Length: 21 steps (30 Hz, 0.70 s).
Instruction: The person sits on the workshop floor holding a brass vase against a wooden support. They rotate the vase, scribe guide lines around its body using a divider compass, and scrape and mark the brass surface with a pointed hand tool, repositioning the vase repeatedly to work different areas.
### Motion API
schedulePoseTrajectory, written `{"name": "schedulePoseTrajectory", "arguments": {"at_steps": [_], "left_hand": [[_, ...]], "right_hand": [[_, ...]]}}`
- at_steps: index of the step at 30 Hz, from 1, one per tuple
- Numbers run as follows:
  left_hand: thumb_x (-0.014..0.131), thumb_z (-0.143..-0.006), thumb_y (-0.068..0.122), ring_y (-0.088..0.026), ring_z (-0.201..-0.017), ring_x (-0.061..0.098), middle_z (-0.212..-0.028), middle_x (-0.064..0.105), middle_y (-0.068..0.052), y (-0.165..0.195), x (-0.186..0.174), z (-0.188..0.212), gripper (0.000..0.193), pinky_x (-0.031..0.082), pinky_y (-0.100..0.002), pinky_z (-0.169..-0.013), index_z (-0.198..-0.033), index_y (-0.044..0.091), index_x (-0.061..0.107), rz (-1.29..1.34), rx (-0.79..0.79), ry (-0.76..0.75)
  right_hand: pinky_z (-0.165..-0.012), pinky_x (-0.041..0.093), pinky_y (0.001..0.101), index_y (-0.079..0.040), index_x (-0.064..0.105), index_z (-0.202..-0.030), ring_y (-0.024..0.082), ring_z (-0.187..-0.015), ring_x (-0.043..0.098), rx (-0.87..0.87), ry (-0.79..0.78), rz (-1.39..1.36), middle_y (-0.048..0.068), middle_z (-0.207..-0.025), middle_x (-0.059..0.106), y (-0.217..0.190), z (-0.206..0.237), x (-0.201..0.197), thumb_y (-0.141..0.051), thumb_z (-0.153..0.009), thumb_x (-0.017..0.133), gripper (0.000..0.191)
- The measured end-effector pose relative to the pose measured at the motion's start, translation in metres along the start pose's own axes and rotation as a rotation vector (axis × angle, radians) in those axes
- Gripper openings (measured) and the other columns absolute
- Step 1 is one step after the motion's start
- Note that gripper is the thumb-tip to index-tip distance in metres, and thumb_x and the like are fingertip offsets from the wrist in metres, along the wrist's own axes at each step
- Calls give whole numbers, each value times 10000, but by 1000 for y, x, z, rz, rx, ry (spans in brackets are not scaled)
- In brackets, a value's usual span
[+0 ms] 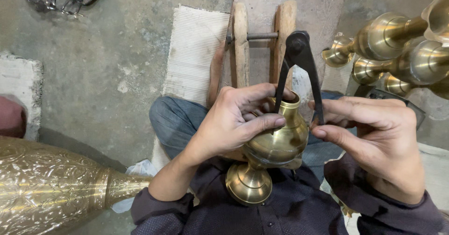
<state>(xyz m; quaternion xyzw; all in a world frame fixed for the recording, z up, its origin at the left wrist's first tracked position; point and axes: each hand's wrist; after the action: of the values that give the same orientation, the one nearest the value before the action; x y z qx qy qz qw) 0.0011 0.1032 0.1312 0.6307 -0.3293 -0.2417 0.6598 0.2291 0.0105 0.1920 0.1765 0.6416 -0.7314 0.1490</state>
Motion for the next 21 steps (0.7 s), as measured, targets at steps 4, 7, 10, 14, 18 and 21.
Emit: {"name": "schedulePoseTrajectory", "arguments": {"at_steps": [4,7,10,14,18,21], "left_hand": [[759,-957,143,-41,-820,720,-967,803,-59,4,0,1,338,602,-222,-730,-1268,32,689,-40,-27,8],[761,-955,141,-29,-809,709,-972,799,-52,6,1,0,340,599,-215,-728,-1267,29,687,-41,-14,15],[763,-924,138,-32,-691,648,-859,782,-61,7,2,1,341,539,-214,-611,-1246,37,710,-51,-134,25],[778,-937,120,-43,-797,701,-912,775,-69,7,4,3,305,589,-212,-703,-1214,16,708,-106,-27,64],[781,-921,90,-111,-821,763,-994,778,-77,11,6,6,305,614,-248,-704,-1202,8,697,-232,62,89],[795,-903,54,-197,-911,762,-1071,746,-109,18,8,10,316,609,-290,-762,-1192,9,677,-352,158,105]], "right_hand": [[-696,614,228,26,741,-1139,131,-805,765,-14,-12,14,128,-957,791,-1,0,-1,72,-771,774,372],[-699,616,228,27,742,-1134,131,-803,766,-11,-8,5,128,-950,790,0,0,0,73,-772,776,366],[-712,610,232,34,741,-1121,134,-806,759,-34,-5,2,132,-954,786,2,1,0,74,-767,784,359],[-742,607,236,36,736,-1118,138,-831,754,-51,-5,-24,125,-969,775,5,2,-1,82,-773,778,351],[-696,592,224,22,737,-1135,132,-802,739,-108,-82,31,98,-935,761,16,-3,-7,89,-774,778,369],[-687,598,218,11,737,-1166,128,-802,749,-128,-110,8,91,-932,767,27,-6,-7,96,-785,766,391]]}}
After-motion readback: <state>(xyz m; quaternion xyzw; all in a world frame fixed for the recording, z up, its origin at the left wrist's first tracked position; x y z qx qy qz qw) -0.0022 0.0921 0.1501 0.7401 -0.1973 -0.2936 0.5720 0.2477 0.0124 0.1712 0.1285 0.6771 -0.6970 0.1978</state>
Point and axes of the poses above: each hand's wrist, its own z-axis away from the middle knuckle, its own x-axis out of the palm, y = z × x
